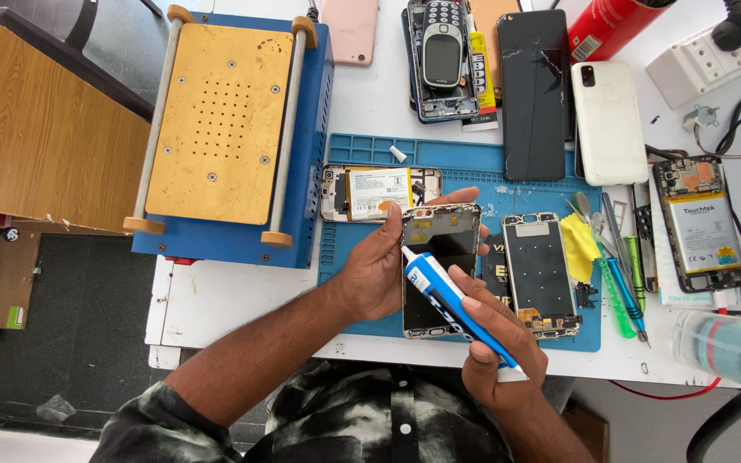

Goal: The person cleans a disassembled smartphone frame with a brush and wipes its screen with a yellow cloth, then uses a spudger to press and align the display flex connector on the phone. They then apply T-7000 adhesive around the edge of the phone frame from a tube.

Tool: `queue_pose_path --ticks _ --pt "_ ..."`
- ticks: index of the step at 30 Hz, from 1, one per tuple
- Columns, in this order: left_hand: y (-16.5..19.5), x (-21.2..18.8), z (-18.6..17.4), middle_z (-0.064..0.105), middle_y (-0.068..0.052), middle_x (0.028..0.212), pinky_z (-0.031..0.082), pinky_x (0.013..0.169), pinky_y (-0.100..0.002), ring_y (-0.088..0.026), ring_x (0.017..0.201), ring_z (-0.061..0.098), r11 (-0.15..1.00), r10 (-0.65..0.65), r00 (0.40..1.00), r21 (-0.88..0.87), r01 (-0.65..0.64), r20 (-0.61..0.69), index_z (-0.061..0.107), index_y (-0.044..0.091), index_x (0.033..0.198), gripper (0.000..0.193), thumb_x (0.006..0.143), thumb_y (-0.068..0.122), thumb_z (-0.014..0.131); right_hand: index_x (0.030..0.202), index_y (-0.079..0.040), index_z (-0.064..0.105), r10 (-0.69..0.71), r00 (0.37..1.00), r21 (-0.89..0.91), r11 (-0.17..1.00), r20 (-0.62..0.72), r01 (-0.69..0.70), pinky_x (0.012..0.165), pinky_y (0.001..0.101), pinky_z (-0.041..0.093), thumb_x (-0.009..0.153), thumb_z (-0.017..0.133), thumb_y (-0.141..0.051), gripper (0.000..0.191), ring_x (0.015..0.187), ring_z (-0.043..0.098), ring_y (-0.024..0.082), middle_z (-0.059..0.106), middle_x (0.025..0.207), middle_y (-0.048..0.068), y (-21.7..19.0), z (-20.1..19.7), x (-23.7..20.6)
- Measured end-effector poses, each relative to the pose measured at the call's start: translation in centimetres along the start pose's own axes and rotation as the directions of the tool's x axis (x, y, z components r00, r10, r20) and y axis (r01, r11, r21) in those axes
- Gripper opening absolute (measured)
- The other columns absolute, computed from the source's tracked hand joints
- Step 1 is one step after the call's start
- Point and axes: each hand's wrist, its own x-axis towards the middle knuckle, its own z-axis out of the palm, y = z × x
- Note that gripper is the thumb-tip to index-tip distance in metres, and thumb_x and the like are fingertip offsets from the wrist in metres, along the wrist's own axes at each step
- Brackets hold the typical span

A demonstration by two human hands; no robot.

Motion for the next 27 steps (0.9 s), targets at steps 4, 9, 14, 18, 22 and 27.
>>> queue_pose_path --ticks 4,9,14,18,22,27 --pt "0.01 0.04 -0.04 0.052 -0.019 0.149 0.045 0.123 -0.049 -0.029 0.144 0.05 1.0 0.01 1.0 0.003 -0.01 0.008 0.018 0.007 0.172 0.089 0.108 0.068 0.025 0.132 0.0 0.049 0.013 1.0 0.039 0.999 -0.013 -0.013 0.113 0.0518 0.057 0.115 0.044 -0.032 0.037 0.134 0.062 0.045 0.06 0.135 0.039 0.01 -0.07 -0.08" --pt "-0.01 0.0 -0.06 0.051 -0.018 0.149 0.046 0.122 -0.049 -0.028 0.144 0.05 1.0 0.003 1.0 -0.012 -0.003 0.011 0.017 0.009 0.172 0.088 0.108 0.068 0.023 0.133 -0.001 0.049 0.03 1.0 0.035 0.999 0.003 -0.03 0.112 0.0517 0.058 0.115 0.044 -0.033 0.037 0.135 0.062 0.045 0.061 0.135 0.038 0.17 -0.12 -0.16" --pt "-0.08 0.04 -0.11 0.051 -0.018 0.149 0.046 0.122 -0.049 -0.028 0.144 0.05 1.0 0.008 1.0 -0.011 -0.008 0.021 0.017 0.008 0.172 0.088 0.108 0.068 0.023 0.133 0.0 0.049 0.019 1.0 0.043 0.999 -0.001 -0.019 0.112 0.0525 0.057 0.115 0.044 -0.033 0.038 0.135 0.062 0.046 0.06 0.135 0.039 0.29 -0.08 -0.17" --pt "-0.12 -0.01 -0.18 0.051 -0.018 0.15 0.046 0.121 -0.048 -0.028 0.143 0.05 1.0 0.008 1.0 -0.01 -0.008 0.014 0.018 0.008 0.172 0.088 0.108 0.068 0.023 0.132 0.0 0.049 0.014 1.0 0.03 0.999 -0.006 -0.014 0.112 0.0523 0.057 0.115 0.044 -0.033 0.038 0.135 0.062 0.045 0.061 0.135 0.038 0.27 -0.04 -0.15" --pt "-0.08 -0.03 -0.27 0.051 -0.018 0.15 0.046 0.121 -0.048 -0.028 0.143 0.05 1.0 0.005 1.0 -0.009 -0.005 0.012 0.017 0.009 0.172 0.087 0.108 0.068 0.024 0.132 0.001 0.05 0.017 1.0 0.041 0.999 -0.006 -0.017 0.114 0.0533 0.055 0.114 0.045 -0.032 0.038 0.135 0.062 0.045 0.06 0.135 0.039 0.2 -0.02 -0.16" --pt "-0.11 0.01 -0.27 0.05 -0.019 0.151 0.046 0.122 -0.049 -0.027 0.144 0.05 1.0 0.017 1.0 -0.006 -0.017 0.02 0.016 0.008 0.173 0.088 0.108 0.068 0.025 0.132 0.001 0.049 0.022 1.0 0.056 0.998 -0.001 -0.022 0.114 0.0529 0.056 0.115 0.044 -0.032 0.037 0.135 0.062 0.046 0.06 0.135 0.039 0.13 -0.04 -0.28"
